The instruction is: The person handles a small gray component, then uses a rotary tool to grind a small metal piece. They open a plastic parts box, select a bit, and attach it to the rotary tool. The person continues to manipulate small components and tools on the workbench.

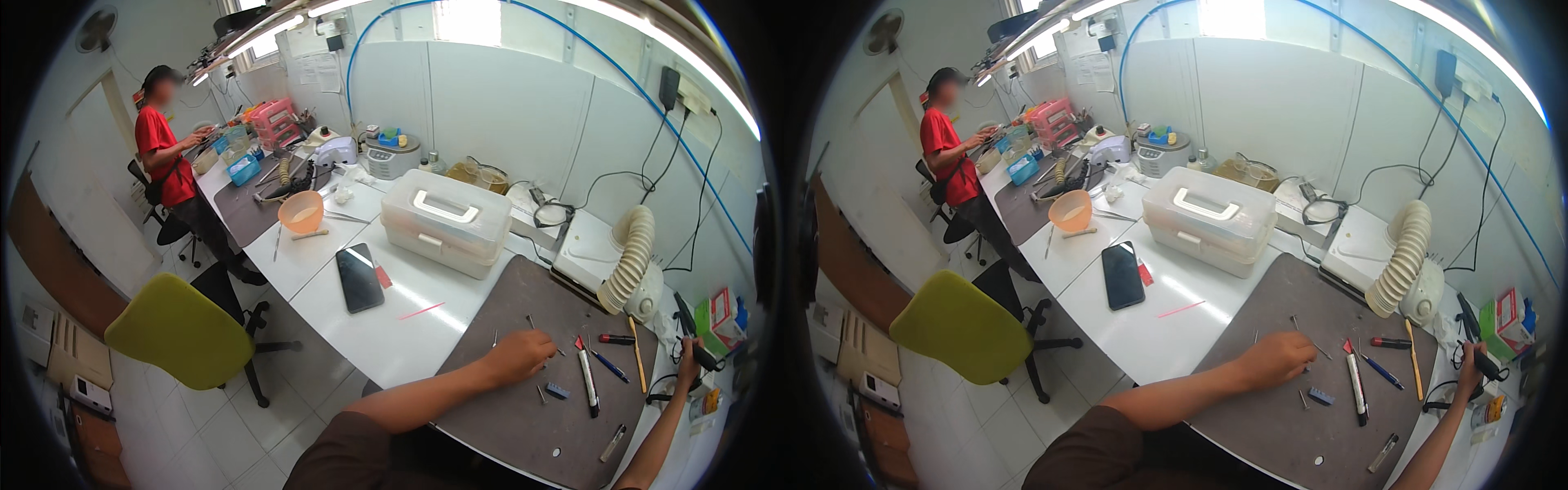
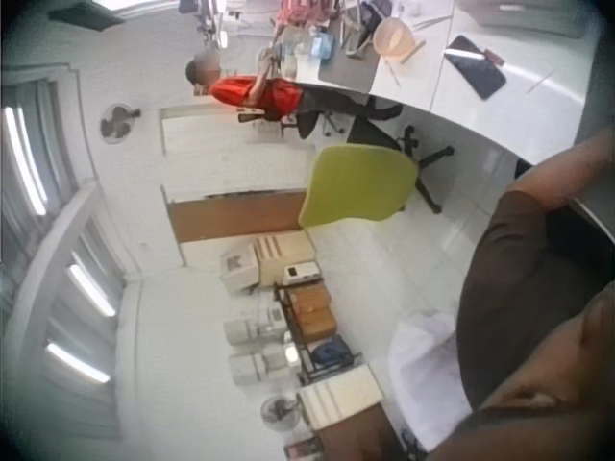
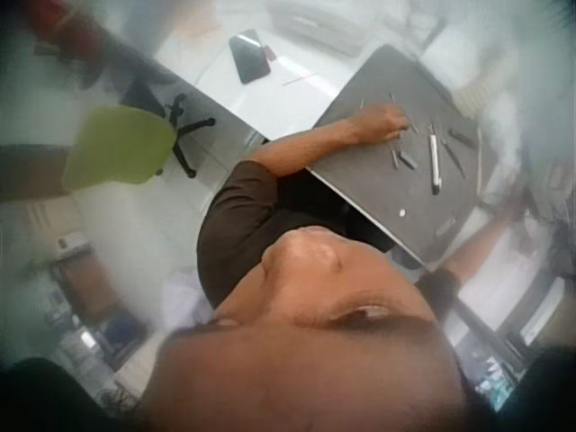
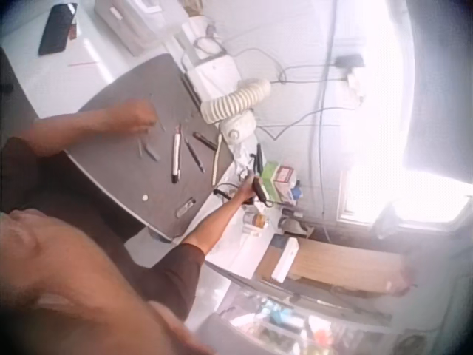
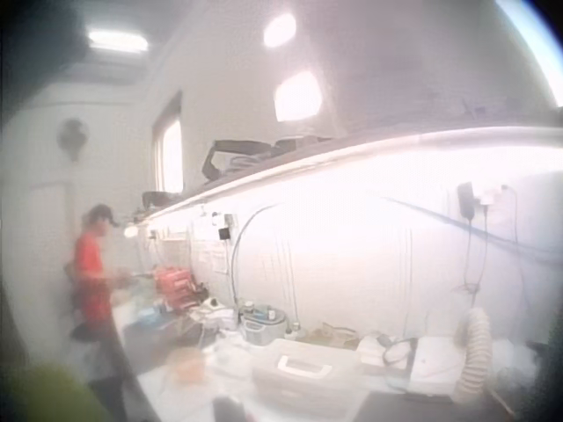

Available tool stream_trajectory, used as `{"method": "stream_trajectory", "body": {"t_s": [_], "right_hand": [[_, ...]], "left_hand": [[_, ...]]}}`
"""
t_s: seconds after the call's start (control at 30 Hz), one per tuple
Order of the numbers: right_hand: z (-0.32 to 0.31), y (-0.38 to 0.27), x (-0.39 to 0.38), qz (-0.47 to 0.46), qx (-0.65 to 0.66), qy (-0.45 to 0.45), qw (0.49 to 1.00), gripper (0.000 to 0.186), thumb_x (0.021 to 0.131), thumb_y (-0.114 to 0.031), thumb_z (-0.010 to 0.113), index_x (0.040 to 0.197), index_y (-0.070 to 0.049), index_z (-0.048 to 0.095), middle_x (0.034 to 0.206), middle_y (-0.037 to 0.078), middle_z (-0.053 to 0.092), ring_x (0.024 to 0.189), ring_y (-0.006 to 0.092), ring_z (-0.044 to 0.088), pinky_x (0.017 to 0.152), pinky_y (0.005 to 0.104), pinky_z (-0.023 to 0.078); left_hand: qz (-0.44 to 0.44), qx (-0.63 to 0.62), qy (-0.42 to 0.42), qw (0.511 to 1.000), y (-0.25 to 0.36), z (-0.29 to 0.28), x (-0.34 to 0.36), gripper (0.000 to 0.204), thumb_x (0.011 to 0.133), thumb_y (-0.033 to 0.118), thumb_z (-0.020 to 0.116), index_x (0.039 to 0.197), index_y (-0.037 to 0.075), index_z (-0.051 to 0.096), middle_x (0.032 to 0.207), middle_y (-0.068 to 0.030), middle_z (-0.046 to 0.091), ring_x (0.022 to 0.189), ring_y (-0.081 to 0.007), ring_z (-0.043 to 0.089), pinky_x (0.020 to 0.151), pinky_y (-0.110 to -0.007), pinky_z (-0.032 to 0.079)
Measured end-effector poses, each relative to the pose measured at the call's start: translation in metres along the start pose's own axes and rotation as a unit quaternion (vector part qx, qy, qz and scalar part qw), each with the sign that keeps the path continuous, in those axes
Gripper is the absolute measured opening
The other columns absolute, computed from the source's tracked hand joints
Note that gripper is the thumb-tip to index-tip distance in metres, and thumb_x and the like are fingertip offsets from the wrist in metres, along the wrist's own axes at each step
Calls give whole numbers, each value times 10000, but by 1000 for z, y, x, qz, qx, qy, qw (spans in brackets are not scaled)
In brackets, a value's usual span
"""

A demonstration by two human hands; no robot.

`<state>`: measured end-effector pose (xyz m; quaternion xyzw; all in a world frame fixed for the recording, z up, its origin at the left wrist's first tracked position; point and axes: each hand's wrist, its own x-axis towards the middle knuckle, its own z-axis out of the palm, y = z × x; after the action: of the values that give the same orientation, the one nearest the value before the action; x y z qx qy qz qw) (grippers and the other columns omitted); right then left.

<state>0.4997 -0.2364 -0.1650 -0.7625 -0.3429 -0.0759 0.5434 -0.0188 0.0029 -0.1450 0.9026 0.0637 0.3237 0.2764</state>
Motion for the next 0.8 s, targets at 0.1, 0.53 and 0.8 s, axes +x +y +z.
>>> {"method": "stream_trajectory", "body": {"t_s": [0.1,0.53,0.8], "right_hand": [[19,-67,-16,131,229,18,965,254,934,-279,663,769,-181,496,671,-48,483,596,43,463,563,219,352],[27,-186,-161,328,122,-186,918,363,875,-368,691,673,-184,452,512,-62,402,335,80,375,318,267,272],[38,-208,-195,242,-190,-231,923,409,779,-382,727,759,20,652,643,80,602,522,189,570,513,398,431]], "left_hand": [[-21,33,8,999,-8,2,-4,99,825,77,676,907,42,631,921,-120,614,946,-323,615,821,-430,501],[-119,37,-44,991,-36,15,5,104,806,25,618,859,73,694,953,-137,689,972,-335,653,812,-443,530],[-120,54,-68,989,-38,16,7,114,810,48,629,882,70,713,987,-138,683,983,-342,649,819,-443,528]]}}
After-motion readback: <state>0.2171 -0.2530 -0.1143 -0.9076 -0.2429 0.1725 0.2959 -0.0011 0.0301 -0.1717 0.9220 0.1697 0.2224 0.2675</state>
